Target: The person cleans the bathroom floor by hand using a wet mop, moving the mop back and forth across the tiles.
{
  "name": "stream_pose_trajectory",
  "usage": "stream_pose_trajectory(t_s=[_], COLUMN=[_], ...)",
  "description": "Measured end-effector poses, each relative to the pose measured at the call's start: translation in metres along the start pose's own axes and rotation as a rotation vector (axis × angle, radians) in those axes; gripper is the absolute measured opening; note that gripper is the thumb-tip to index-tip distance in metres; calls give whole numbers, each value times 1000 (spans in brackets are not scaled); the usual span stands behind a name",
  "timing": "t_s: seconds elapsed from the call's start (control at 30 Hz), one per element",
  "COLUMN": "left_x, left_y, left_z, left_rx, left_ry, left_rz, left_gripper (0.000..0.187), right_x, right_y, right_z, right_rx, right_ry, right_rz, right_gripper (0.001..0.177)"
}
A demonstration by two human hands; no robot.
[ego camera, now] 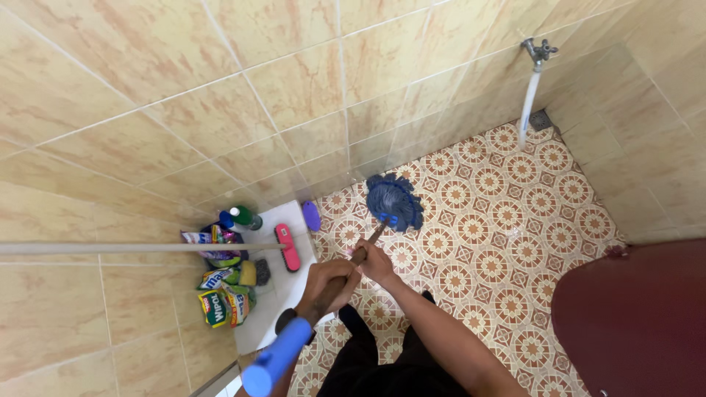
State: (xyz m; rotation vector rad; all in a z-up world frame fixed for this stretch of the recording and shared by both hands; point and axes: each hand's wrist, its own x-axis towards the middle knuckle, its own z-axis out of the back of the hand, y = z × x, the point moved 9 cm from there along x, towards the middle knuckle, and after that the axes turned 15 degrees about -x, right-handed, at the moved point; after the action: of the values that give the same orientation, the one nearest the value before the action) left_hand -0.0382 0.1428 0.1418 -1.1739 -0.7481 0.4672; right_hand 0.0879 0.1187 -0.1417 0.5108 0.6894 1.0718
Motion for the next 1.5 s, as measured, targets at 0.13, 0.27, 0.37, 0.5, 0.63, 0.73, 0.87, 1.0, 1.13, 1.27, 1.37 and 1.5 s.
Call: stream_pose_trajectory(t_s=[0.13, 0.27, 0.37, 0.5, 0.63, 0.73, 0.87, 1.0, 1.13, 1.27, 1.37, 1.5], left_x=[10, 11, 13, 14, 6, 3, 21, 42, 56, 64, 59, 46], left_y=[24, 46, 44, 55, 26, 13, 6, 0, 5, 32, 56, 72], left_z=[-17, -49, -68, -91, -96, -96, -82, -70, -77, -100, -122, -145], left_rx=[-69, -103, -156, -163, -266, -238, -159, 18, 12, -45, -120, -245], left_ry=[39, 26, -19, 7, -10, 8, 27, 148, 220, 231, 86, 70], left_rz=[222, 319, 121, 93, -108, -106, -104, -68, 0, 52, 95, 54], left_gripper=[13, 12, 15, 20, 10, 10, 11, 10, 10, 13, 17, 16], right_x=[5, 6, 8, 22, 19, 15, 12, 13, 8, 9, 0, 8], right_y=[-16, -44, -57, -85, -111, -108, -93, -83, -86, -103, -90, -114], right_z=[16, 34, 48, 49, 52, 49, 52, 50, 53, 74, 101, 108], right_rx=[108, 47, 72, -94, -229, -197, -25, 130, 165, 198, 254, 139], right_ry=[-93, -240, -280, -141, -14, 38, -59, -107, -108, -168, -363, -301], right_rz=[101, 116, 167, -67, -273, -210, -40, 22, 16, -50, 199, 59], right_gripper=[30, 34, 35, 23, 18, 19, 16, 22, 22, 35, 42, 32])
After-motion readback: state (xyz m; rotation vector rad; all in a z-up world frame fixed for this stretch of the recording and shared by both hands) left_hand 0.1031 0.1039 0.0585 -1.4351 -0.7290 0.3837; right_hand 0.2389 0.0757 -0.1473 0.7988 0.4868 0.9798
